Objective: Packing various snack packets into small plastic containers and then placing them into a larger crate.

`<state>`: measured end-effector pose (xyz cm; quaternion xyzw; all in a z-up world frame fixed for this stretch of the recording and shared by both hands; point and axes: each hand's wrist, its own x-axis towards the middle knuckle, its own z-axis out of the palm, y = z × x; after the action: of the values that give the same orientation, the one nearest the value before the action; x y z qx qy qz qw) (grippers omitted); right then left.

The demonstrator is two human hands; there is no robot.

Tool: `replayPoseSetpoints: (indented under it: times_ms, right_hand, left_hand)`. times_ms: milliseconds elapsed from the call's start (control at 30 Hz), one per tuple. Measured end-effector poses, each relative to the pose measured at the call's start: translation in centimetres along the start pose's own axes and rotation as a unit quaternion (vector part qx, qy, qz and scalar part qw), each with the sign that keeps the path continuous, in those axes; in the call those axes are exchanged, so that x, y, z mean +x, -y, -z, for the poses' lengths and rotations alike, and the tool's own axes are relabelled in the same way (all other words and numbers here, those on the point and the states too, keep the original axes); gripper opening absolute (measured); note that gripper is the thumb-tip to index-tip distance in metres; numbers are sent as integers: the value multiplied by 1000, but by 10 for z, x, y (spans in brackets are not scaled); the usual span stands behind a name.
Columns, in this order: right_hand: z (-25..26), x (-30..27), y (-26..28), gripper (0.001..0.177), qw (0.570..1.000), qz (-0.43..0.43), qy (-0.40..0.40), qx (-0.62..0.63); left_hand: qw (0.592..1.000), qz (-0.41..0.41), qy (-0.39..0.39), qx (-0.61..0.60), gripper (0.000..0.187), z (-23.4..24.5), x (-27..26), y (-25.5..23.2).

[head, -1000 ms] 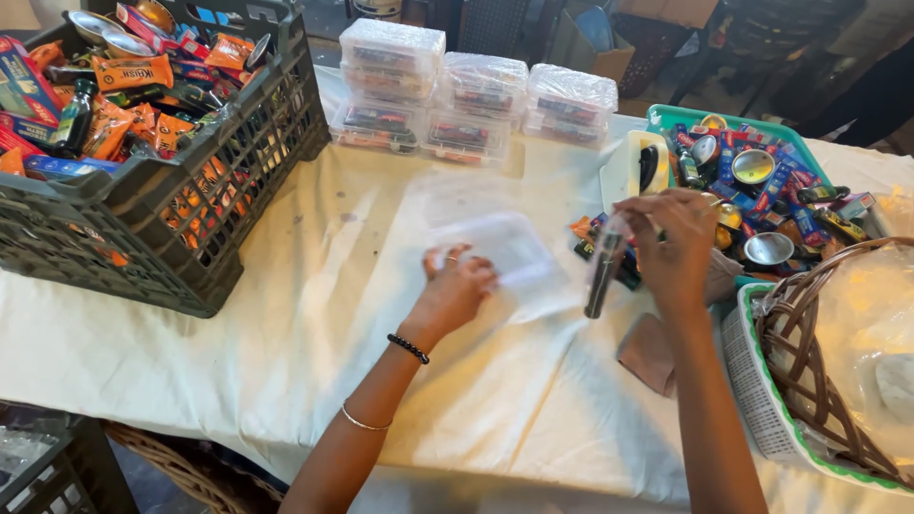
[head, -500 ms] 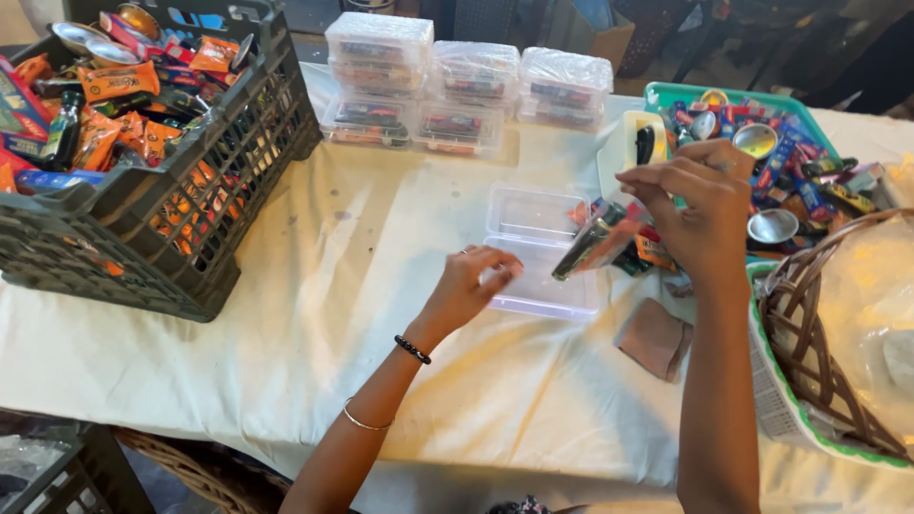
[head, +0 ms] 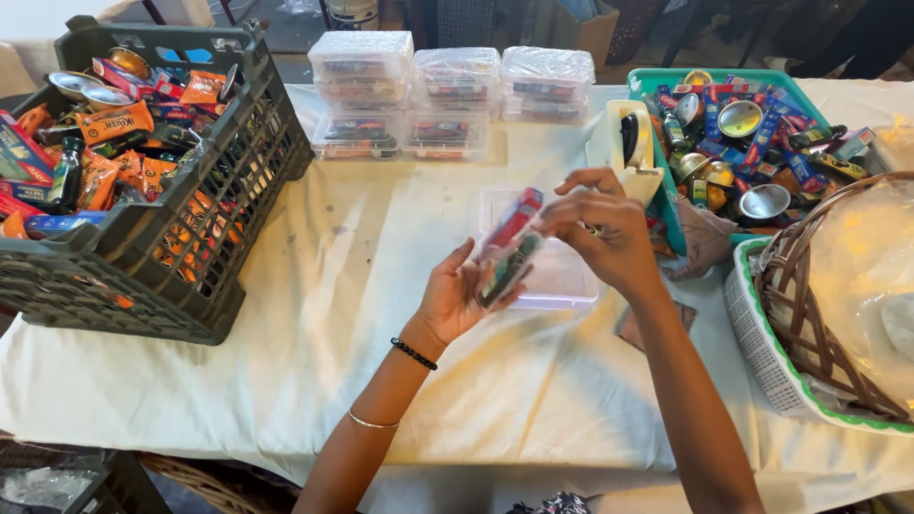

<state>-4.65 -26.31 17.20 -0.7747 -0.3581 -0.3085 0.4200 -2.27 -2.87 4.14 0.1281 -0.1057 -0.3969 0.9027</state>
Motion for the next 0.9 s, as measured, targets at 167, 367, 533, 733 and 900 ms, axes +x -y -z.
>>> replayPoseSetpoints:
  times_ms: [167,367,533,733,900]
  right_hand:
    - [-6,-31,-43,17,985,-52,-30,164]
    - [-18,-48,-77,86,617,-437,-19,655]
    - [-7,-37,-64,70,605,-492,61,623]
    - [-8,-62,-97,49,675,-559,19,481]
    - [-21,-78,-122,39,715,-577,61,390]
  left_hand:
    - [991,-99,-48,73,50,-7,0,-11]
    - [973,-161,-93,139,43,-30,-7,-14]
    - [954,-143,-100,246,46,-19,5,-18]
    - [887,-32,-234,397,44,-22,37,-21]
    - [829,8,-310,465,67,15,51,-35]
